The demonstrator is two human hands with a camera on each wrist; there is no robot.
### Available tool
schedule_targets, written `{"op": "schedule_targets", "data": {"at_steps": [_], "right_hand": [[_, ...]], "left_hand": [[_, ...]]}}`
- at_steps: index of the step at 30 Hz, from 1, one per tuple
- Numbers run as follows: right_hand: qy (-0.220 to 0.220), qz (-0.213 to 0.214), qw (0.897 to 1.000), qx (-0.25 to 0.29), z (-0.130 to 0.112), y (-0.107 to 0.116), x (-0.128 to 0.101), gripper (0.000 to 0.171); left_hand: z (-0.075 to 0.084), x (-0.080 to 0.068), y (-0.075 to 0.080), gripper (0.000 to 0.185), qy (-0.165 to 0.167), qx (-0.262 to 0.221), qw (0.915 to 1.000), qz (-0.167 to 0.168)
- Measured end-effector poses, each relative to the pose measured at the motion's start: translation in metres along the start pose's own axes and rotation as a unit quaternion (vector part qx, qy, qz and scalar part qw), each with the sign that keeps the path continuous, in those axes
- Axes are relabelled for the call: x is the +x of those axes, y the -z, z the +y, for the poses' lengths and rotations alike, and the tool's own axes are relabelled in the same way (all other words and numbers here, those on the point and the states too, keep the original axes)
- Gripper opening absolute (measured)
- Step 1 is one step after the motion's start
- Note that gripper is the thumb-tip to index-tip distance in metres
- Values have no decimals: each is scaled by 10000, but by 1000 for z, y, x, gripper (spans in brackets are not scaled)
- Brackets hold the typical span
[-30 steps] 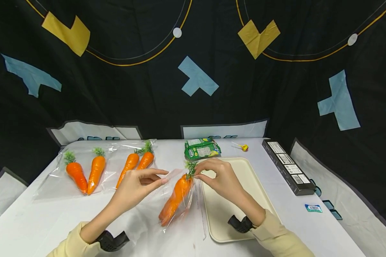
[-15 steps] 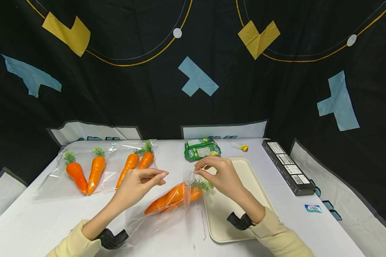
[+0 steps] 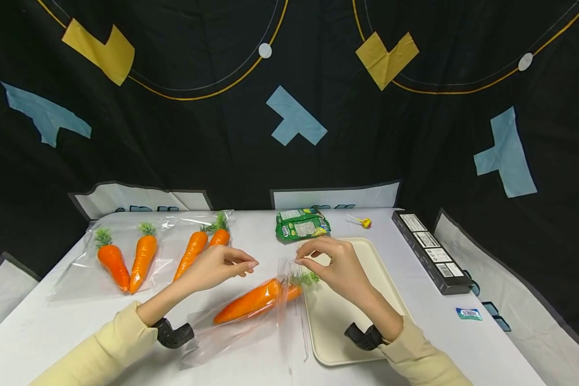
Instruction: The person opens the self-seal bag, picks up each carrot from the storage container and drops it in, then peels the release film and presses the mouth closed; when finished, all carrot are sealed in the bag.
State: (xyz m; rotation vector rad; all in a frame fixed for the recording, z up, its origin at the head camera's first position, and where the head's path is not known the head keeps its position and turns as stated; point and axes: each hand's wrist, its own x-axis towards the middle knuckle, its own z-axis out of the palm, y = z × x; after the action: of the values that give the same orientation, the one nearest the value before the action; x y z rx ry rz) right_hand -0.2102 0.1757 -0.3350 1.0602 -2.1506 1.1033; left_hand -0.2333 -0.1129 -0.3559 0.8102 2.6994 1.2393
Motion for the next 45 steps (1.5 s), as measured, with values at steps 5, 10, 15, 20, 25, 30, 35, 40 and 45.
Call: {"op": "schedule_targets", "data": {"at_steps": [5, 10, 15, 20, 25, 30, 35, 40, 45], "right_hand": [[-27, 48, 10000, 9, -1, 3, -3, 18], [-35, 55, 10000, 47, -1, 4, -7, 21], [-40, 49, 10000, -35, 0, 4, -15, 25], [-42, 14, 9999, -137, -1, 5, -22, 26], [-68, -56, 9999, -115, -2, 6, -29, 27], [-88, -46, 9999, -91, -9, 9, -31, 28], [-162, -59, 9998, -74, -30, 14, -26, 27], [-141, -88, 9998, -74, -28, 14, -29, 29], [-113, -123, 9998, -46, -10, 11, -39, 30]], "left_hand": [[-6, 13, 0, 19, 62, 267, 9985, -480], [-8, 22, -3, 17, -54, 746, 9923, -989], [-8, 27, -8, 14, -302, 1094, 9841, -1368], [-6, 34, -13, 12, -227, 1306, 9788, -1560], [-6, 42, -19, 12, 29, 1133, 9793, -1680], [-8, 51, -29, 12, 203, 785, 9810, -1761], [-7, 58, -38, 14, 484, 278, 9801, -1906], [-7, 64, -45, 18, 777, -207, 9747, -2085], [-7, 70, -48, 23, 968, -453, 9687, -2243]]}}
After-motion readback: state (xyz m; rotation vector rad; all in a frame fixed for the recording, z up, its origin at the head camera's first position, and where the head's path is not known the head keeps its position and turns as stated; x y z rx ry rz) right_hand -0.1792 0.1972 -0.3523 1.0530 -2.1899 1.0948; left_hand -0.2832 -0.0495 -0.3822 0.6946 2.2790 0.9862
